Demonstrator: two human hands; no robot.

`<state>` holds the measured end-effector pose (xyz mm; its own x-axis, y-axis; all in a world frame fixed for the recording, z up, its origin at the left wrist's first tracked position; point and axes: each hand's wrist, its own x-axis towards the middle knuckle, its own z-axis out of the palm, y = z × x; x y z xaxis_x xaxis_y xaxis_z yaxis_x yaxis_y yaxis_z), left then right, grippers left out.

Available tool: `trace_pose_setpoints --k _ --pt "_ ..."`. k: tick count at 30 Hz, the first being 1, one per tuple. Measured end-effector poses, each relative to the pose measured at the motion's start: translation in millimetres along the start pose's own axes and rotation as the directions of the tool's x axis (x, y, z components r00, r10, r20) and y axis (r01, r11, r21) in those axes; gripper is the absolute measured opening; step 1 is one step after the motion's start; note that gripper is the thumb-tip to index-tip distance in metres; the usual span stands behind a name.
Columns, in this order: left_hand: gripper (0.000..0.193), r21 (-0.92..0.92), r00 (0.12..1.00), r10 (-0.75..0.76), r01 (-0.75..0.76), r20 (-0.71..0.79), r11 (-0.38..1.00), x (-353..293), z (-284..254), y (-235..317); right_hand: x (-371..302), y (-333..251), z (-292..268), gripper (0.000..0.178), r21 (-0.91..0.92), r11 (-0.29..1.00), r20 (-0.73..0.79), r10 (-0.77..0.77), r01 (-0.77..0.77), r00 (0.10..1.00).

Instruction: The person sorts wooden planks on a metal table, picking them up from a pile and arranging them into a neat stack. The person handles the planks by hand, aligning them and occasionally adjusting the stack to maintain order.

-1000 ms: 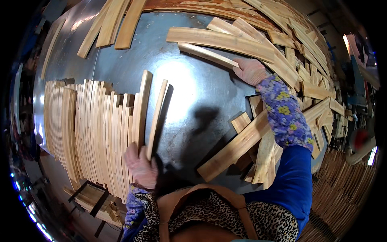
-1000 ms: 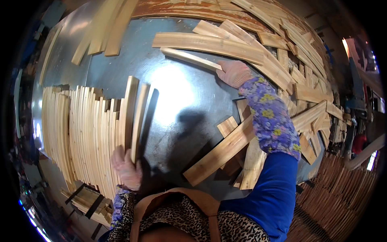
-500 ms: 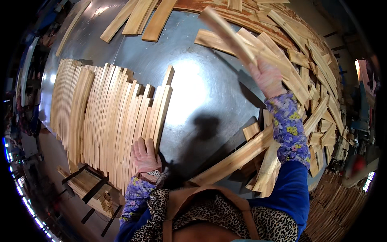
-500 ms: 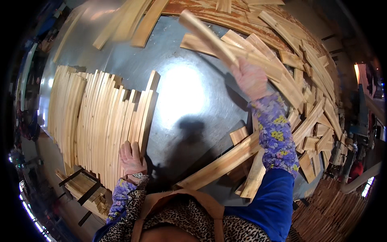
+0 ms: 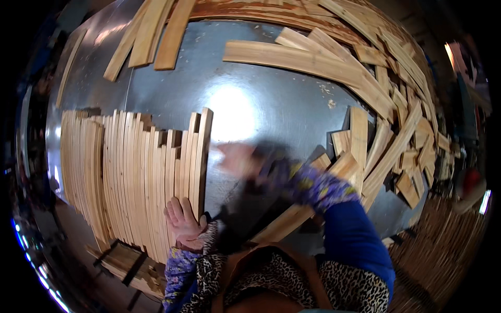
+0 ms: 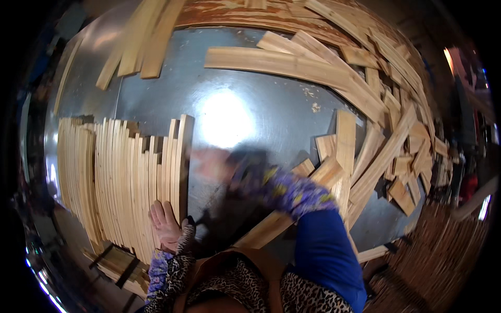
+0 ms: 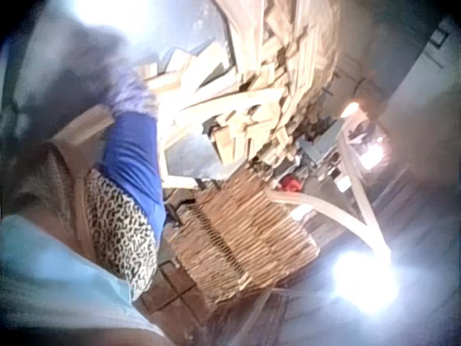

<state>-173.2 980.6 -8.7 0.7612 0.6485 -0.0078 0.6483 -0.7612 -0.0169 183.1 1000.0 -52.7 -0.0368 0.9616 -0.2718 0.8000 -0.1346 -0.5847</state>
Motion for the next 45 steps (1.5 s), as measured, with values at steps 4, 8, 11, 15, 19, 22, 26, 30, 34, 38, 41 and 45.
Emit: trace_pose_setpoints --k 4,8,11,15,19,22,26,30,34,38,41,45 --pt "0.091 -0.052 0.997 -0.075 0.076 0.013 0.996 3 -8 12 -12 203 -144 0.037 -0.632 0.648 -0.637 -0.122 -0.425 0.761" --pt "0.092 -0.001 0.995 -0.088 0.088 0.038 0.996 -3 1 6 -18 174 -242 0.037 -0.312 0.759 -0.392 0.446 -0.572 0.805" --pt "0.083 0.044 0.999 -0.046 0.046 0.005 0.998 -5 11 -2 31 132 -249 0.04 -0.052 0.899 -0.524 0.346 -0.434 0.779" --pt "0.07 0.203 0.994 -0.016 0.037 -0.106 0.978 -8 46 -19 174 80 -262 0.046 0.164 0.966 -0.546 0.258 -0.2 0.797" --pt "0.061 0.19 0.988 -0.094 0.116 -0.124 0.975 -9 53 -13 167 61 -260 0.064 0.402 0.88 -0.491 0.439 -0.251 0.753" --pt "0.057 0.132 0.977 -0.155 0.136 0.143 0.982 23 -5 11 79 127 -233 0.072 0.034 0.946 -0.535 0.289 -0.322 0.794" --pt "0.059 0.218 0.979 -0.174 0.147 0.109 0.965 9 8 9 -74 257 -196 0.074 -0.295 0.72 -0.626 0.351 -0.628 0.696" --pt "0.061 0.226 0.996 -0.072 0.082 -0.055 0.971 -11 52 -12 -157 298 -198 0.058 -0.247 0.514 -0.676 0.516 -0.821 0.526" --pt "0.067 0.197 0.982 -0.186 0.177 0.026 0.964 -21 43 -1 -80 200 -267 0.043 0.034 0.729 -0.517 0.598 -0.684 0.612" --pt "0.067 0.088 0.984 0.086 -0.073 -0.155 0.993 17 8 -6 64 143 -285 0.047 0.401 0.827 -0.418 0.548 -0.394 0.725" --pt "0.078 0.131 0.976 0.105 -0.081 -0.189 0.988 -10 43 -27 149 145 -269 0.058 0.234 0.962 -0.572 0.251 -0.137 0.781" --pt "0.081 -0.077 0.999 -0.007 0.003 -0.054 0.997 15 -12 9 108 156 -265 0.073 0.374 0.837 -0.427 0.538 -0.4 0.727"
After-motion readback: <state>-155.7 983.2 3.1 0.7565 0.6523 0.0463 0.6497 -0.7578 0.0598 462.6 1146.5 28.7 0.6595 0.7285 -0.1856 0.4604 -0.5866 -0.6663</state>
